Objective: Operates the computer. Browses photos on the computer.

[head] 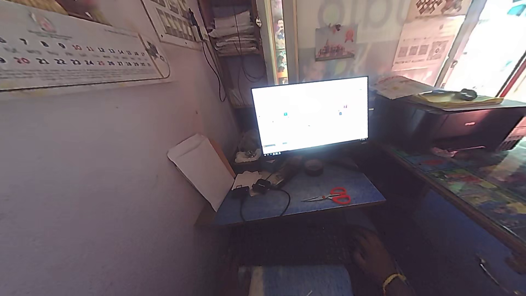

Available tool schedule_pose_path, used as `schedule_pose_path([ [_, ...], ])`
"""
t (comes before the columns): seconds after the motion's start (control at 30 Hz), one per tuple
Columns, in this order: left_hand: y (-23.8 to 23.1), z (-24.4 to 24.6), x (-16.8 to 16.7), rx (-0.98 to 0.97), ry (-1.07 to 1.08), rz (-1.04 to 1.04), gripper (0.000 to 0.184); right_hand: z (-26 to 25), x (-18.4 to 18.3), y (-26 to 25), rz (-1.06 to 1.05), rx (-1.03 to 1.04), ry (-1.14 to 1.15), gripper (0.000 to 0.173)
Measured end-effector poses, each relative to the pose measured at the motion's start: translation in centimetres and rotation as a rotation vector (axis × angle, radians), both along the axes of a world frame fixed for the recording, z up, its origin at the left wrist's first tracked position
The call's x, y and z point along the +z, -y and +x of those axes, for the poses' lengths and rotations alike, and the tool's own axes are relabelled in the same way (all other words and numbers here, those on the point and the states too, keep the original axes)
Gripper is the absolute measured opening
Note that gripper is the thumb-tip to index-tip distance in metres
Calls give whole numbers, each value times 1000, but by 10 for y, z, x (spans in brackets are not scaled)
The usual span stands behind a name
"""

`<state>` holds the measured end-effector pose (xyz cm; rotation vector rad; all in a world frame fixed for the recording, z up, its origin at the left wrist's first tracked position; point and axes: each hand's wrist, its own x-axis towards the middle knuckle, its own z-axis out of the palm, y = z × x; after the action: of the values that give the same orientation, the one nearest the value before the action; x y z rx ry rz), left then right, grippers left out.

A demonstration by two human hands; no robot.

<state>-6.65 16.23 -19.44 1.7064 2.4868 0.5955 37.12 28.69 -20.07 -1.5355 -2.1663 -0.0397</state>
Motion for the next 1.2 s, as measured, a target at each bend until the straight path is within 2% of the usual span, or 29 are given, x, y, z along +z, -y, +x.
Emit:
schedule_pose_path([
  [0.17,1,4,10,5,30,-41,67,-1,4,3,-48,-27,0,50],
  [0.37,2,-8,-20,-30,27,74,65,-2,9,2,-135,-90,44,50],
  [0.87,2,-8,-20,-37,33,89,63,-2,7,3,-108,-85,23,51],
  [1.2,4,-8,-24,-48,30,132,64,-6,18,6,-217,-139,16,53],
])
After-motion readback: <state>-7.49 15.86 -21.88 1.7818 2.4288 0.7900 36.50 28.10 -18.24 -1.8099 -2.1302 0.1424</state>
